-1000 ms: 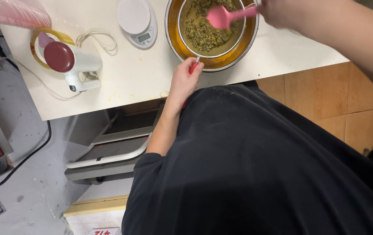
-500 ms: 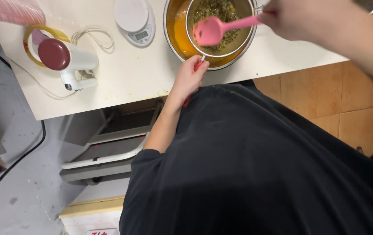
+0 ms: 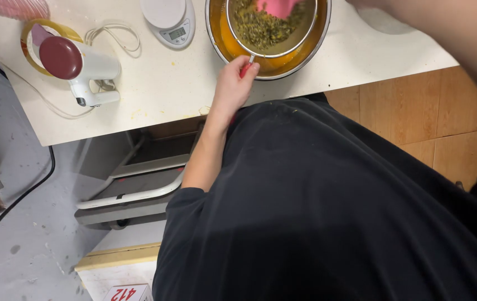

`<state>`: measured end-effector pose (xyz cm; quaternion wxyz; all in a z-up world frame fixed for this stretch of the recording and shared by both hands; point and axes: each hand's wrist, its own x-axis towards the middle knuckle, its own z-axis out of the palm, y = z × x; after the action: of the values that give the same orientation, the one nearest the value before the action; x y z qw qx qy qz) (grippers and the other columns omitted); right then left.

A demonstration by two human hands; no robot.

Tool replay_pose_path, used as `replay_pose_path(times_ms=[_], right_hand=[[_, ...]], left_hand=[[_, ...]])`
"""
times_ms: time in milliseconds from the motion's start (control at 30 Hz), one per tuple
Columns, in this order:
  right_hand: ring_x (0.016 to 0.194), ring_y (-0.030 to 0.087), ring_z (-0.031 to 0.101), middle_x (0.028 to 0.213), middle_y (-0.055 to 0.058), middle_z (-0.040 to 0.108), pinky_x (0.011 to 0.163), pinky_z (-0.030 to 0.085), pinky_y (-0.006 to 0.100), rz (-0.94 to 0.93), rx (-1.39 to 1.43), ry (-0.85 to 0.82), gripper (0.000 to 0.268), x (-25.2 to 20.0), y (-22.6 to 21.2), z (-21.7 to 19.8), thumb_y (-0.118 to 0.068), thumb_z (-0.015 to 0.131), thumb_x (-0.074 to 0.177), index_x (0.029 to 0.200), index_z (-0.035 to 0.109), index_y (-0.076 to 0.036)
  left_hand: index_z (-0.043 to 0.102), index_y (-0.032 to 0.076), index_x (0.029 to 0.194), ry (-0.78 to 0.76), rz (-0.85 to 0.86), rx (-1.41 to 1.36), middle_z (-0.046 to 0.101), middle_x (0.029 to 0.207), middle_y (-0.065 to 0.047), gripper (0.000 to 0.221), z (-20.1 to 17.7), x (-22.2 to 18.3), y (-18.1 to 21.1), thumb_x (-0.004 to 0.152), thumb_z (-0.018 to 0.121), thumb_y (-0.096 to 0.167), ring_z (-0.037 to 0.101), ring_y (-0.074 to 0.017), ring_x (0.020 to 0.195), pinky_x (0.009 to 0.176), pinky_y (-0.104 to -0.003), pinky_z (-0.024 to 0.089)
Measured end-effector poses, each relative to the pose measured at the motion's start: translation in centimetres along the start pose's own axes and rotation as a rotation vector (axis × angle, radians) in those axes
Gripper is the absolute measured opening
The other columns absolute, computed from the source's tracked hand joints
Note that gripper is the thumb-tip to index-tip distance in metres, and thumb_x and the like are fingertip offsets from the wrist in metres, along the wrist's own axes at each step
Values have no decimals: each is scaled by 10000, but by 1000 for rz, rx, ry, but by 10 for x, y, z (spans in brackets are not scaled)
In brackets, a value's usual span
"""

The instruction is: Straining passion fruit seeds and pulp through a mesh strainer to extract juice.

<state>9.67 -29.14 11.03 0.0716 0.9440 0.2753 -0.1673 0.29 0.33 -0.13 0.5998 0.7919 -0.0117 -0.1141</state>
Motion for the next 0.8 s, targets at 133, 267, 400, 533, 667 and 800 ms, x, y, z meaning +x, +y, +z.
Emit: replay_pose_path(times_ms=[133, 267, 400, 533, 667, 800], right_hand=[[492, 252, 652, 660, 99, 697, 504, 549, 383, 14, 29, 0, 377, -3, -10, -10, -344, 597, 1102, 972, 786, -45], [486, 257, 651, 653, 102, 696, 492, 547, 396, 74, 64, 1, 356, -14, -9, -25, -341, 610, 1073, 966, 789, -52], [481, 262, 651, 646, 105, 695, 481, 544, 409, 90, 82, 8, 336, -8, -8, -41, -338, 623, 1043, 960, 793, -60], [522, 252, 651, 693, 94, 698, 506, 549, 389, 75, 10, 192, 359, 3, 4, -19, -343, 611, 1163, 1003, 785, -73], [646, 286, 690, 773, 135, 713, 563, 575, 426, 235, -21, -14, 333, -23, -37, -82, -366, 604, 1083, 1055, 790, -92], [667, 282, 710, 766, 124, 743, 601, 572, 400, 117, 29, -69, 255, -28, -41, -96, -185, 635, 1018, 1243, 754, -159]], left_hand=[[678, 10, 1004, 42, 138, 112, 611, 728, -16, 242, 0, 1, 10, 974, 685, 250, 596, -113, 663, 636, -329, 492], [669, 11, 968, -20, -20, -26, 553, 664, 0, 244, -1, -1, 13, 990, 666, 254, 535, -101, 581, 554, -318, 448], [658, 37, 984, -23, -63, -136, 551, 647, 43, 213, 13, -2, 8, 987, 666, 249, 518, -57, 512, 455, -266, 430], [660, 29, 987, -30, 7, -108, 541, 660, 37, 208, 14, -1, -4, 1020, 661, 235, 495, -62, 539, 484, -270, 411], [645, 37, 963, -43, -169, -248, 522, 632, 37, 202, 14, -5, 14, 1007, 643, 234, 470, -62, 483, 437, -266, 370], [641, 43, 957, -11, 68, -97, 530, 679, 40, 210, 27, 0, -37, 1077, 655, 215, 486, -41, 578, 508, -237, 419]])
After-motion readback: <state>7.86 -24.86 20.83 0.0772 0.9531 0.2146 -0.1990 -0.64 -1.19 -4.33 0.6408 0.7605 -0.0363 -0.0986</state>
